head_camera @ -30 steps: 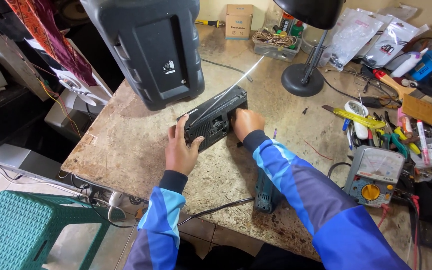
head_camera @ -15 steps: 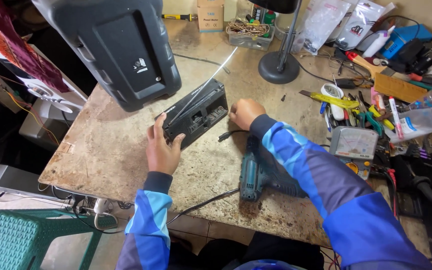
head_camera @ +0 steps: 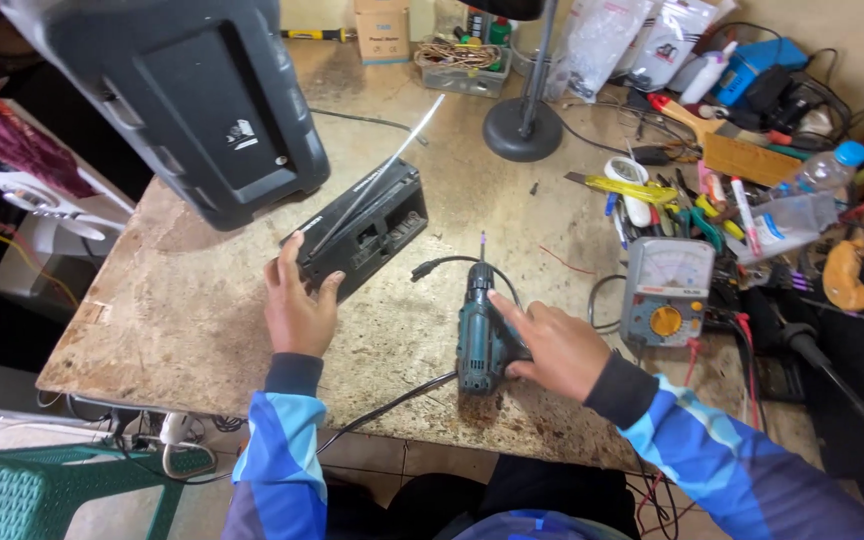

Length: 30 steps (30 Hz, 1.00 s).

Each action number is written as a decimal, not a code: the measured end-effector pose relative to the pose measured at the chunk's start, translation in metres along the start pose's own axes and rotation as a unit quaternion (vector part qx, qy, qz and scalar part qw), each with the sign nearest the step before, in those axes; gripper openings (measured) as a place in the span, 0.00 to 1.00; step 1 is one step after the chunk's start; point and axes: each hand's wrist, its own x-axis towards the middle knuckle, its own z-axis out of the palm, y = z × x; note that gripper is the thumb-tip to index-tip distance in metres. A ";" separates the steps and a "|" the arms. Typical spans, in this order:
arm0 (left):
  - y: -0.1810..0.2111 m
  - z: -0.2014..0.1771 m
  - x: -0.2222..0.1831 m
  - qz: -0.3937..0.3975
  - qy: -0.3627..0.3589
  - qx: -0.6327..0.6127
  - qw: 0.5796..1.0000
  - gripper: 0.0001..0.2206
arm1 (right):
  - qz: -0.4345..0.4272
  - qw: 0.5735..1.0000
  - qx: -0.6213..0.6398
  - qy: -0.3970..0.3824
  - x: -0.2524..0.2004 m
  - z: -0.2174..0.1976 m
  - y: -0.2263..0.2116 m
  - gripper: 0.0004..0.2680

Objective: Disassembling a radio casing using a power drill and applying contact cleaner to the internal components.

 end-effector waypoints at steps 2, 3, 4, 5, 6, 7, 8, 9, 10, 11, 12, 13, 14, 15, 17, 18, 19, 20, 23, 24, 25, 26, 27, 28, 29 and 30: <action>0.002 0.000 -0.001 0.001 -0.006 0.001 1.000 0.34 | -0.003 0.998 0.060 -0.007 -0.003 -0.006 0.002 0.34; 0.002 -0.002 -0.001 -0.002 -0.007 0.005 1.000 0.34 | -0.015 0.993 0.117 -0.015 -0.003 -0.010 0.001 0.32; 0.002 -0.001 -0.002 0.000 -0.007 0.005 1.000 0.34 | -0.014 0.993 0.118 -0.013 -0.001 -0.006 0.008 0.32; 0.002 -0.001 -0.002 -0.005 -0.006 0.002 1.000 0.33 | -0.009 0.991 0.131 0.011 0.003 -0.005 0.014 0.32; 0.002 0.000 -0.002 -0.010 -0.005 -0.001 1.000 0.33 | -0.005 0.989 0.144 0.036 0.007 -0.004 0.020 0.32; 0.001 0.000 -0.002 -0.013 0.000 0.000 1.000 0.33 | -0.010 0.989 0.141 0.036 0.010 -0.018 0.024 0.32; -0.001 0.001 -0.002 -0.012 -0.002 0.006 1.000 0.33 | -0.001 0.987 0.157 0.043 0.012 -0.032 0.027 0.32; -0.002 0.003 -0.002 -0.010 -0.005 0.012 1.000 0.33 | 0.011 0.983 0.175 0.050 0.014 -0.045 0.031 0.31; -0.002 0.002 -0.002 -0.012 -0.002 0.014 1.000 0.33 | 0.007 0.984 0.173 0.049 0.029 -0.055 0.040 0.31; -0.002 0.002 -0.003 -0.010 -0.001 0.014 1.000 0.33 | 0.005 0.984 0.163 0.067 0.043 -0.063 0.049 0.29; -0.001 0.003 -0.003 -0.009 0.000 0.014 1.000 0.34 | 0.003 0.985 0.152 0.085 0.058 -0.071 0.059 0.26; -0.003 0.005 -0.003 -0.010 -0.002 0.015 1.000 0.34 | 0.003 0.985 0.153 0.083 0.079 -0.073 0.074 0.26; -0.004 0.006 -0.002 -0.004 0.006 0.017 1.000 0.34 | -0.011 0.988 0.123 0.093 0.101 -0.074 0.088 0.25; -0.006 0.007 -0.002 0.002 0.014 0.020 1.000 0.34 | -0.026 0.990 0.094 0.102 0.124 -0.074 0.101 0.25; -0.010 0.016 -0.004 0.005 0.023 0.033 0.999 0.34 | -0.009 0.992 0.079 0.096 0.158 -0.055 0.132 0.26; -0.012 0.019 -0.003 0.011 0.033 0.043 0.998 0.34 | 0.009 0.994 0.062 0.093 0.177 -0.048 0.145 0.26; -0.011 0.021 -0.011 0.011 0.040 0.047 0.998 0.34 | 0.002 0.994 0.061 0.095 0.181 -0.046 0.147 0.26; -0.011 0.024 -0.018 0.001 0.056 0.056 0.997 0.34 | 0.021 0.992 0.078 0.093 0.185 -0.044 0.149 0.27; 0.002 0.035 -0.039 -0.024 0.083 0.067 0.994 0.37 | 0.064 0.991 0.030 0.113 0.209 -0.016 0.165 0.25; 0.007 0.038 -0.046 -0.039 0.095 0.068 0.992 0.39 | 0.088 0.986 -0.034 0.135 0.220 -0.003 0.171 0.24; 0.019 0.038 -0.047 -0.042 0.096 0.068 0.992 0.39 | 0.087 0.987 -0.035 0.134 0.192 -0.008 0.128 0.24; 0.031 0.038 -0.049 -0.054 0.099 0.070 0.991 0.42 | 0.087 0.975 0.130 0.160 0.165 -0.021 0.080 0.23; 0.043 0.038 -0.052 -0.067 0.102 0.073 0.990 0.45 | 0.085 0.936 0.291 0.181 0.135 -0.041 0.029 0.23; 0.048 0.040 -0.053 -0.069 0.103 0.072 0.990 0.45 | 0.084 0.937 0.289 0.179 0.124 -0.045 0.002 0.23; 0.053 0.042 -0.055 -0.069 0.095 0.089 0.989 0.45 | 0.089 0.866 0.485 0.076 0.113 -0.048 -0.027 0.31; 0.059 0.043 -0.057 -0.068 0.086 0.104 0.988 0.45 | 0.089 0.749 0.656 -0.032 0.100 -0.051 -0.054 0.40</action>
